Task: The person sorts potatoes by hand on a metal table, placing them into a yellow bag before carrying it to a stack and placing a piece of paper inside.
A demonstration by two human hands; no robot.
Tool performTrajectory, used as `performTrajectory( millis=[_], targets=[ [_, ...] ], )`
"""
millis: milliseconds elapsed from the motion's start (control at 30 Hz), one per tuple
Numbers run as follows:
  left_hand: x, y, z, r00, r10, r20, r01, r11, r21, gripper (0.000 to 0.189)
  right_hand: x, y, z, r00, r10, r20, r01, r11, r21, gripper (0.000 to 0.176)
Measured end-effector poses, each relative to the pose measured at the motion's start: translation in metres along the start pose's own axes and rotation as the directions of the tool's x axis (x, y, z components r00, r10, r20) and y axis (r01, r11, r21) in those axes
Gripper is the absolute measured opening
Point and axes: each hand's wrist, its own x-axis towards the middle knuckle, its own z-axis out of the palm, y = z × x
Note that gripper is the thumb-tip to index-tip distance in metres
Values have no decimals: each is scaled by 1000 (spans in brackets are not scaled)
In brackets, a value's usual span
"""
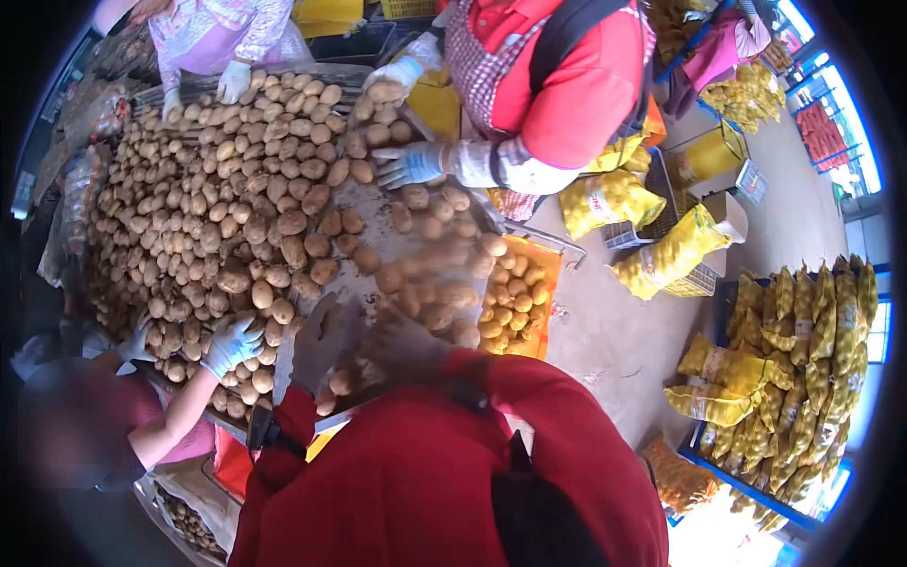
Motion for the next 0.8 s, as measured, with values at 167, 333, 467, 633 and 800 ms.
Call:
performTrajectory(
  millis=[167, 333, 467, 633, 800],
  targets=[
    [-121, -55, -41, 941, -306, -146, 316, 947, 50, 33, -86, 44, -12, 997, 58, -53, -57, 998, 18, 36],
    [-213, -95, -38, 738, -650, -181, 592, 752, -290, 32, -114, 73, -57, 959, 283, 18, -276, 948, -158, 24],
    [-208, -80, -28, 795, -523, -309, 539, 841, -36, 32, -66, 72, -78, 965, 262, -20, -260, 942, -212, 20],
    [-160, -51, -31, 862, -487, 139, 427, 847, 318, 43, 43, 18, -28, 986, -58, -155, 50, 997, -57, 26],
    [-95, -32, -6, 842, -318, 436, 226, 942, 250, 56, -15, 57, 1, 963, 99, 249, -72, 991, -117, 26]
  ],
)
